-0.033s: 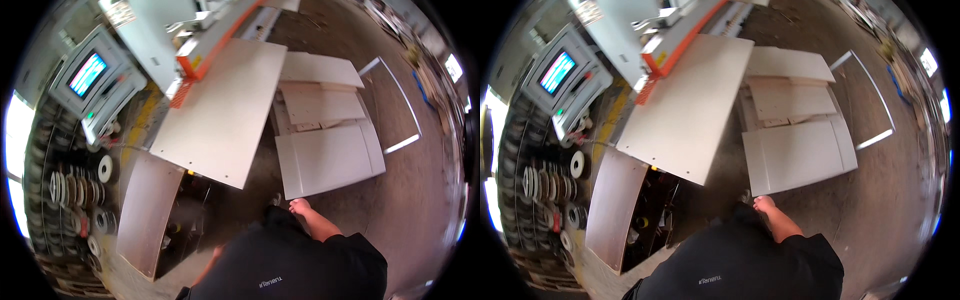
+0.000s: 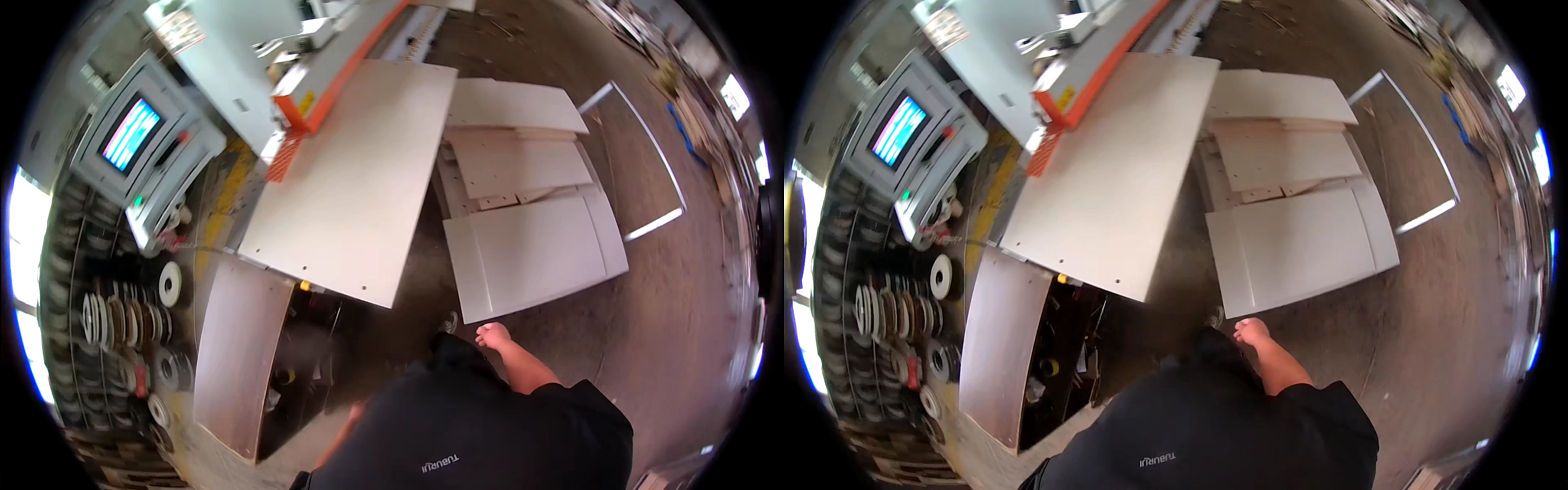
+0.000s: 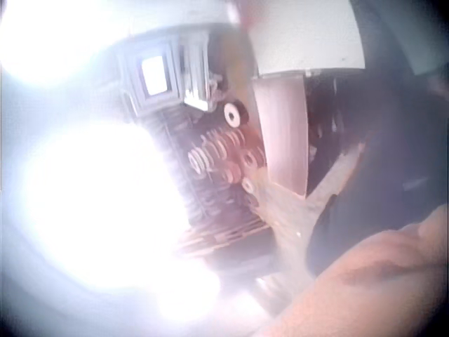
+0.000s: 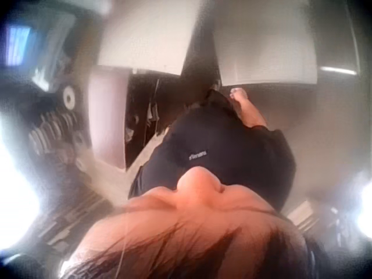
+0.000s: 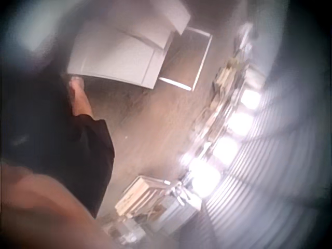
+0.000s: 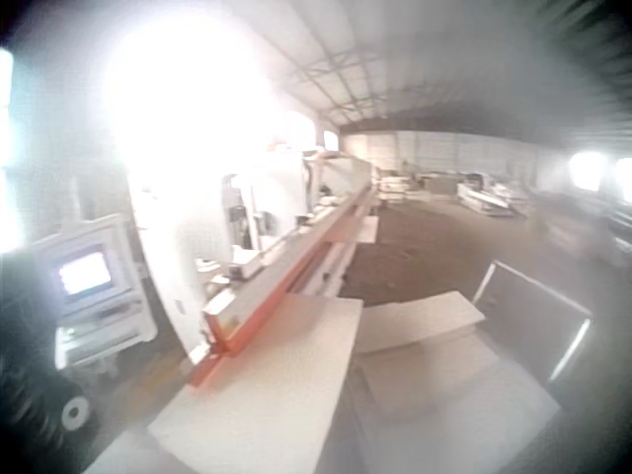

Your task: The person repeatedly picks up white rectangular panels from a stack and places them onto a conveyor belt of a large industrial machine. The person handles the panels one at a time, feeding them into the machine for processing.

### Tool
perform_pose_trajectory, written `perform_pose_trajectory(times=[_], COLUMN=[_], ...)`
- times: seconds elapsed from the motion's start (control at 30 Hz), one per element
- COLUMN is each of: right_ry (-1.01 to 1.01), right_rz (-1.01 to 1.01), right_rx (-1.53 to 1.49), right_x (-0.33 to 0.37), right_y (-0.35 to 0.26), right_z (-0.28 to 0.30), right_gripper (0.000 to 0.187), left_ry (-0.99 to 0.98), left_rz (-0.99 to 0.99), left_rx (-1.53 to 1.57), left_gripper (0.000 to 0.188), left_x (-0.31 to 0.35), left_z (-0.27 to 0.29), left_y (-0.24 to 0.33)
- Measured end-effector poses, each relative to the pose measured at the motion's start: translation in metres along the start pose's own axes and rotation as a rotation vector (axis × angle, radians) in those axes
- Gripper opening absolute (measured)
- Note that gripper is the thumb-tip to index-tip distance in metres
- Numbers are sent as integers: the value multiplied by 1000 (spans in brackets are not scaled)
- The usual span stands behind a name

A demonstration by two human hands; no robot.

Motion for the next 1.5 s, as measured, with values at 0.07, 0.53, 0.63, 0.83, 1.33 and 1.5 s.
perform_pose_trajectory(times=[0.07,0.53,0.63,0.83,1.33,1.5], right_ry=[84,342,589,708,716,569], right_rz=[-56,-337,-555,-921,-554,-602], right_rx=[-100,-658,-521,-795,-1268,-858], right_x=[-17,-193,-209,-221,-251,-211], right_y=[36,185,161,130,205,178], right_z=[33,71,101,110,78,77], right_gripper=[29,50,83,119,90,78], left_ry=[-31,-181,-226,-372,-458,-253], left_rz=[9,-48,36,257,49,-464], left_rx=[-30,-289,-266,-341,-461,-426], left_gripper=[35,41,46,52,42,13], left_x=[-19,-107,-113,-107,-141,-153], left_z=[2,65,74,70,91,105], left_y=[15,119,127,136,143,167])
Point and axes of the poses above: each hand's wrist, its own x-axis away from the middle knuckle, its own z-axis out of the back of the hand, y = z × x, the point moved 9 cm from there along -x, towards the middle knuckle, and after that the axes turned 7 degrees about -z, right-handed, at the moved point
